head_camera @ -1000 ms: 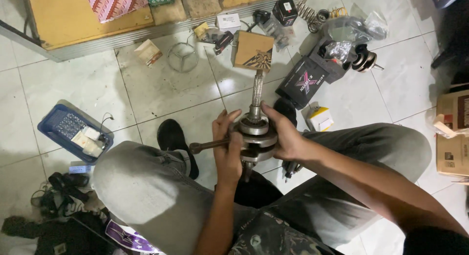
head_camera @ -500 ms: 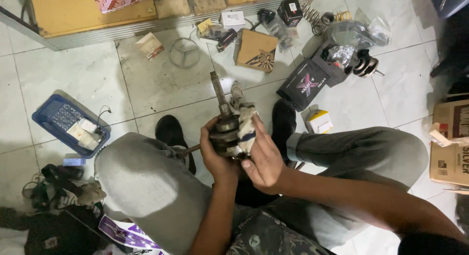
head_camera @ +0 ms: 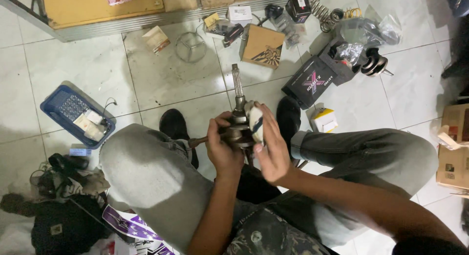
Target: Cleaning and lubricating a motorcycle crankshaft using a rag and a brush.
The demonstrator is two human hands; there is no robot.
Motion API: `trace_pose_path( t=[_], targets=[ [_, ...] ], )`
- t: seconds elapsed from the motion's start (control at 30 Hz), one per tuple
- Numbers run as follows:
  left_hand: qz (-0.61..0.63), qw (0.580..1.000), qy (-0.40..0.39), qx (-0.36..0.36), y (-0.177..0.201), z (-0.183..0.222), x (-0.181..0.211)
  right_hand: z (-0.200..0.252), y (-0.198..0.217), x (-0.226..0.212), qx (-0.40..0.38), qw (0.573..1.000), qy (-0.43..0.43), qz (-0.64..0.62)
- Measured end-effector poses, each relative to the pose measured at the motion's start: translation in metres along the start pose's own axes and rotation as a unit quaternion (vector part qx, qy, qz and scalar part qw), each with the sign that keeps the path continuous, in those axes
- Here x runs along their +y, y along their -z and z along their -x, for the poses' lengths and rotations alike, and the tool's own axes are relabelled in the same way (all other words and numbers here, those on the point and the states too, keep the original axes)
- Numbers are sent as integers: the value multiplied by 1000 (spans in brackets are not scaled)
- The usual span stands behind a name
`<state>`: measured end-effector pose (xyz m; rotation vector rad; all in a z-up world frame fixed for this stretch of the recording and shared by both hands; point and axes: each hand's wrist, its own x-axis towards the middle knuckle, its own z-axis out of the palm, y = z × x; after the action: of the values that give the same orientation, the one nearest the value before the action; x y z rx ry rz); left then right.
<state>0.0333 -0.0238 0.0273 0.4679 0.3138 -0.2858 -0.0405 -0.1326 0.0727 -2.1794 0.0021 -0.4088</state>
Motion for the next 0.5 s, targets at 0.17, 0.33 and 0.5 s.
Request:
trace_pose_path(
  t=[0.17, 0.33, 0.5],
  targets=[
    [-97, 991, -72, -54, -2, 1, -5, -12, 1, 41, 75, 859, -316, -395],
    [-177, 976, -74, -99, -3, 1, -4, -41, 11, 35, 40, 653, -471, -591],
    [-161, 979, -62, -109, -5, -1, -4, -24, 9, 38, 24, 626, -476, -618]
  ],
)
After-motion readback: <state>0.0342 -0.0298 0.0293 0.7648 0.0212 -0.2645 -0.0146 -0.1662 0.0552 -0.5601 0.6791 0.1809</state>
